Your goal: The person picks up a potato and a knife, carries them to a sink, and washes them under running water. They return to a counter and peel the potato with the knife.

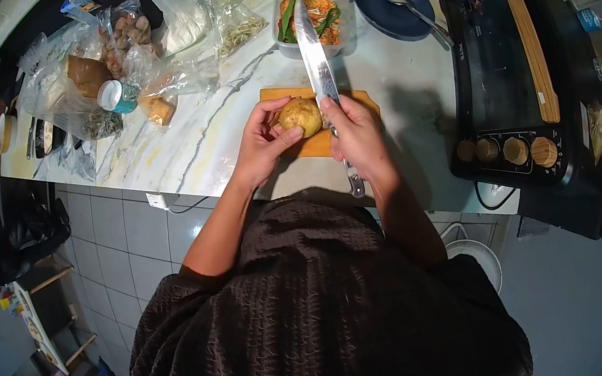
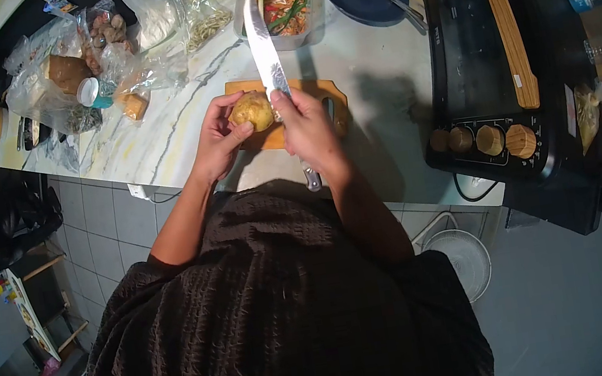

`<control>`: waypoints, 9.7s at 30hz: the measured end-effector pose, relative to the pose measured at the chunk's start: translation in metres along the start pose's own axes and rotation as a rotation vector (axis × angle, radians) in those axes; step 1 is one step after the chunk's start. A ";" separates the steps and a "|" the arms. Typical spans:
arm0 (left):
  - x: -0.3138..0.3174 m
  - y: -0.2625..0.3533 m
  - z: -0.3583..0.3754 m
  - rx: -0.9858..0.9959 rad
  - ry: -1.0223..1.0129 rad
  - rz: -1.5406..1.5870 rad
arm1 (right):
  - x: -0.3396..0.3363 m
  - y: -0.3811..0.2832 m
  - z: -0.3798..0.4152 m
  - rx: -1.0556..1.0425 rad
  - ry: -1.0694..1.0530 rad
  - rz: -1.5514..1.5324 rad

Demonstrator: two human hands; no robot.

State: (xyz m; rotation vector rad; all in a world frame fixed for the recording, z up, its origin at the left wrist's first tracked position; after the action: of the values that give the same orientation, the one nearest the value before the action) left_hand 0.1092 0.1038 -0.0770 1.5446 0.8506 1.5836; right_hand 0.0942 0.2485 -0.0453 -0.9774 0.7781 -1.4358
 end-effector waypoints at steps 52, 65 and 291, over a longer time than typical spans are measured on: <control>0.009 -0.011 -0.005 -0.174 0.158 0.259 | 0.003 -0.010 0.006 -0.489 0.168 0.507; 0.012 -0.011 -0.004 -0.145 0.228 0.231 | 0.006 -0.011 -0.002 -0.406 0.165 0.399; 0.010 -0.016 -0.016 -0.147 0.018 -0.144 | -0.022 0.002 -0.018 -0.250 0.038 0.474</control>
State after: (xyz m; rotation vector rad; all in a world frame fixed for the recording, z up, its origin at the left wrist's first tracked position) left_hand 0.0946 0.1209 -0.0864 1.3381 0.8178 1.5227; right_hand 0.0783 0.2685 -0.0573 -0.8766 1.1509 -0.9634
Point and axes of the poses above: each hand's wrist, its own z-axis away from the middle knuckle, its own x-axis out of the palm, y = z × x, the point moved 6 cm from there along -z, towards the middle knuckle, and after that the axes turned 7 degrees about y, right-handed, at the moved point
